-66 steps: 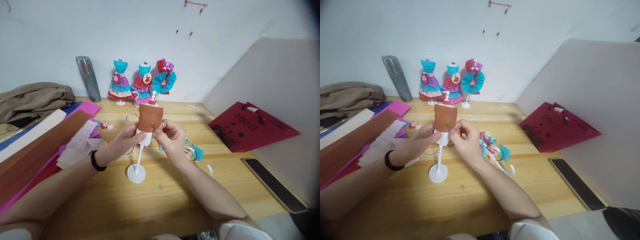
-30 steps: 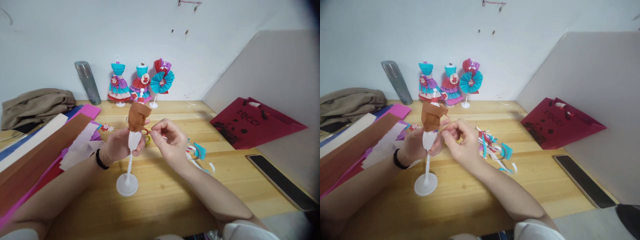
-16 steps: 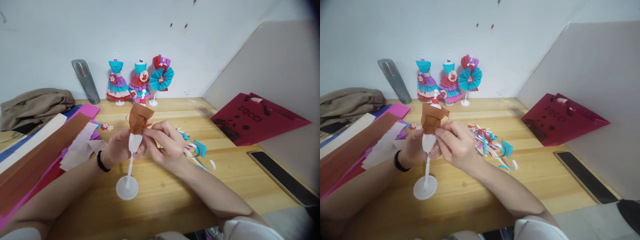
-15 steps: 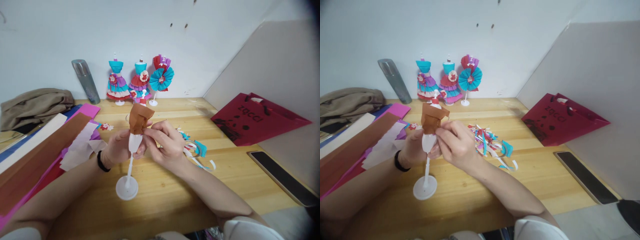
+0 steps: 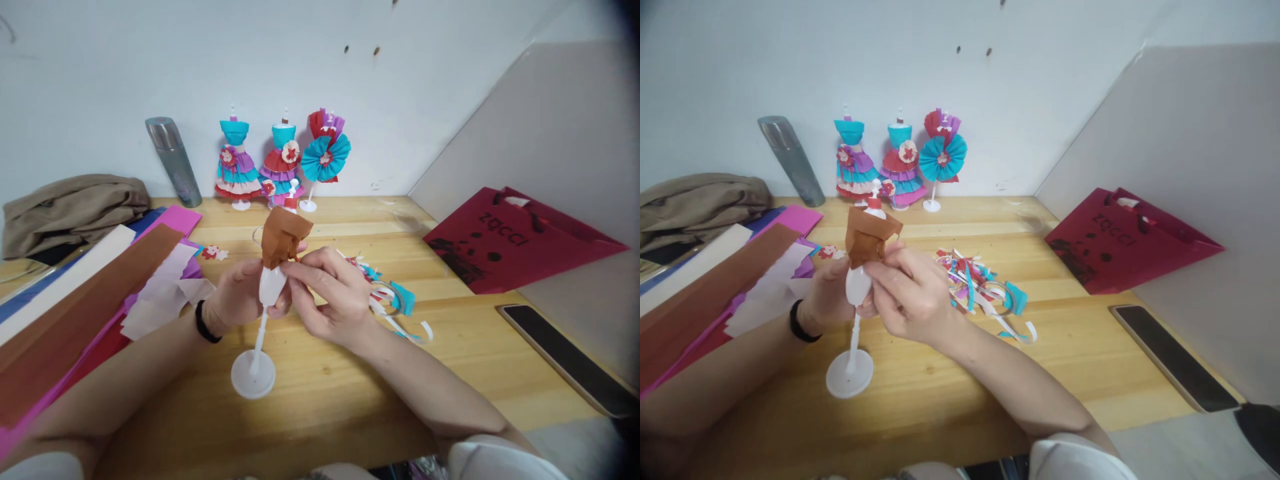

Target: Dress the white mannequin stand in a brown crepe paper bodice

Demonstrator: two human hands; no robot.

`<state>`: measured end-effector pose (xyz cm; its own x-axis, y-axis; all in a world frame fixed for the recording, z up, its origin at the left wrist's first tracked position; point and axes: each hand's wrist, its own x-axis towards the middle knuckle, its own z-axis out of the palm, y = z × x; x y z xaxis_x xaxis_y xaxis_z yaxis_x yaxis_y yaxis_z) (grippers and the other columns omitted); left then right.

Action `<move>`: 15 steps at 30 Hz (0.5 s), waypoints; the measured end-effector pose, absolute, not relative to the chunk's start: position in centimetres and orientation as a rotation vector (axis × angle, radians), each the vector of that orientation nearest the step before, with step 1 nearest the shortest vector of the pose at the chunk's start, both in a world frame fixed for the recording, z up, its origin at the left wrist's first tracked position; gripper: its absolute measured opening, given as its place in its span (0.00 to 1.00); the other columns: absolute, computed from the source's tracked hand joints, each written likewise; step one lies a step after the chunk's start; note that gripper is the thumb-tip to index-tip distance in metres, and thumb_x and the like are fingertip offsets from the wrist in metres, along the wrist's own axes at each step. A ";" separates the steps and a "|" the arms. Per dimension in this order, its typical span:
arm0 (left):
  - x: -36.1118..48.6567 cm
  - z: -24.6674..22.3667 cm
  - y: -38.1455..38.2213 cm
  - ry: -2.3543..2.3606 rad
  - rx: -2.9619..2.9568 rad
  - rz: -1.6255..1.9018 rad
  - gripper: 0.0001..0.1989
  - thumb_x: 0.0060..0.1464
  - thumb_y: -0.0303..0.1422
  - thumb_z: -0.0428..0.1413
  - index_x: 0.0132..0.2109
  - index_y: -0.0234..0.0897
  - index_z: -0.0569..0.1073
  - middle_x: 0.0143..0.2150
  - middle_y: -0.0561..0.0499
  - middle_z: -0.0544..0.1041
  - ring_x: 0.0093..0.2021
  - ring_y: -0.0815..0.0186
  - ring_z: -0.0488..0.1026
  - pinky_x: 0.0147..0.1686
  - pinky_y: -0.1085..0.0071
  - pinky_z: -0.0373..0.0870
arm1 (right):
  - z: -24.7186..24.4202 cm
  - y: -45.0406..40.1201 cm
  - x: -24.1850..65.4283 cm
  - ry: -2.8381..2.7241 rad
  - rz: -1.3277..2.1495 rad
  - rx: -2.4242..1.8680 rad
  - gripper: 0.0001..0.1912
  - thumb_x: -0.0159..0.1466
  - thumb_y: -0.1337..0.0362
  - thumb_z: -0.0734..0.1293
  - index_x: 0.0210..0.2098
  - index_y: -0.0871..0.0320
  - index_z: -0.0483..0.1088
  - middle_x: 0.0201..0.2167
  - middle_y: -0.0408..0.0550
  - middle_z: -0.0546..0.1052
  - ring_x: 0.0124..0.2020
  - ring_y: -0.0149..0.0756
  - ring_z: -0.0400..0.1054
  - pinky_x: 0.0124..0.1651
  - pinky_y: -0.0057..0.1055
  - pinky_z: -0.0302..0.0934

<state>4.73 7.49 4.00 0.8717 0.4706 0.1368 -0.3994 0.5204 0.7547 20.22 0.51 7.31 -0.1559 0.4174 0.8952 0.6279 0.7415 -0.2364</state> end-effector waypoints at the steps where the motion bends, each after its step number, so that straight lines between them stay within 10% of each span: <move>1: 4.7 3.9 7.5 0.108 0.883 0.528 0.21 0.54 0.49 0.56 0.32 0.33 0.78 0.23 0.48 0.72 0.22 0.68 0.65 0.24 0.70 0.60 | 7.3 0.6 20.1 -1.778 -0.194 -0.824 0.15 0.61 0.75 0.66 0.42 0.53 0.77 0.29 0.49 0.75 0.28 0.38 0.71 0.28 0.35 0.66; 15: 4.7 4.3 7.4 0.122 0.961 0.515 0.21 0.52 0.51 0.56 0.29 0.37 0.77 0.22 0.47 0.68 0.21 0.66 0.61 0.22 0.68 0.55 | 8.0 0.1 20.0 -1.678 0.027 -0.844 0.15 0.61 0.75 0.64 0.41 0.53 0.79 0.30 0.48 0.77 0.30 0.36 0.73 0.33 0.36 0.70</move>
